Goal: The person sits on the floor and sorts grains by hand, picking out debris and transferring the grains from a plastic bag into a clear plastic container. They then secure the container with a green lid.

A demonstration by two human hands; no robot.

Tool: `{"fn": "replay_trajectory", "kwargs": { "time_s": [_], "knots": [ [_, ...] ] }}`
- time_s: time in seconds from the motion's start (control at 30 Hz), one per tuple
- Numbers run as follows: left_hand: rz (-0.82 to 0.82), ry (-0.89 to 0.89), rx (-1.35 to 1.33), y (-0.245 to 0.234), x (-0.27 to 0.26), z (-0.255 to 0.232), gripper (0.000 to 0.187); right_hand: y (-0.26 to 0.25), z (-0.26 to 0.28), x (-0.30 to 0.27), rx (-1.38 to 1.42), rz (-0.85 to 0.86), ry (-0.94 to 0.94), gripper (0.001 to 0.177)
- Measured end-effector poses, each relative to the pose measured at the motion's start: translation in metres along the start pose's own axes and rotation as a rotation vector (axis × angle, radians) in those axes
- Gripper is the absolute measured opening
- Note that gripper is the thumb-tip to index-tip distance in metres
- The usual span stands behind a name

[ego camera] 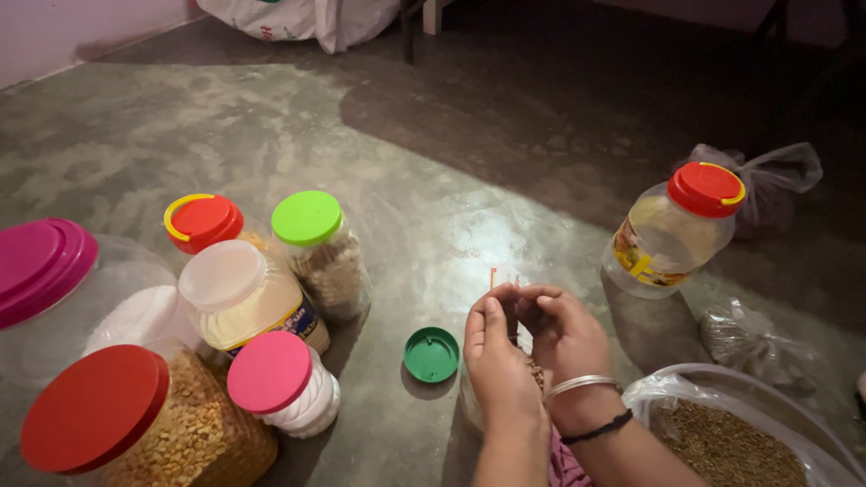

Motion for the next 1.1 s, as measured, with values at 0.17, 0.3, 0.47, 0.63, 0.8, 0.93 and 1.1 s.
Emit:
{"fn": "replay_trajectory", "kwargs": {
  "time_s": [0.17, 0.3, 0.47, 0.63, 0.8, 0.93, 1.1],
  "knots": [
    [0.085, -0.006, -0.082, 0.023, -0.008, -0.005, 0.025, -0.006, 0.003, -0.006, 0.26, -0.049, 0.081, 0.021],
    [0.108, -0.054, -0.042, 0.041, -0.028, 0.006, 0.025, -0.016, 0.019, -0.018, 0.384, -0.039, 0.081, 0.019],
    [0.161, -0.164, 0.019, 0.063, -0.072, 0.064, 0.024, -0.085, 0.062, -0.048, 0.485, -0.139, -0.003, 0.017],
    [0.17, -0.337, 0.066, 0.054, -0.118, 0.17, 0.024, -0.208, 0.096, -0.099, 0.452, -0.356, -0.051, 0.018],
    [0.055, -0.496, 0.088, 0.001, -0.138, 0.289, 0.024, -0.325, 0.096, -0.124, 0.375, -0.451, -0.067, 0.019],
    [0.109, -0.412, 0.418, -0.051, -0.113, 0.332, 0.031, -0.391, 0.092, -0.133, -0.061, -0.567, 0.002, 0.026],
    [0.233, -0.229, 0.824, -0.083, -0.101, 0.34, 0.037, -0.417, 0.114, -0.146, -0.745, -0.694, -0.005, 0.031]
  ]
}}
Point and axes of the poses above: each hand's wrist, its own x-axis towards the middle knuckle, its own y-axis out of the palm, z = x × y, the point moved 10 cm from there along x, towards the middle knuckle, and after that the axes turned 5 degrees about z, right-handed, at the moved point
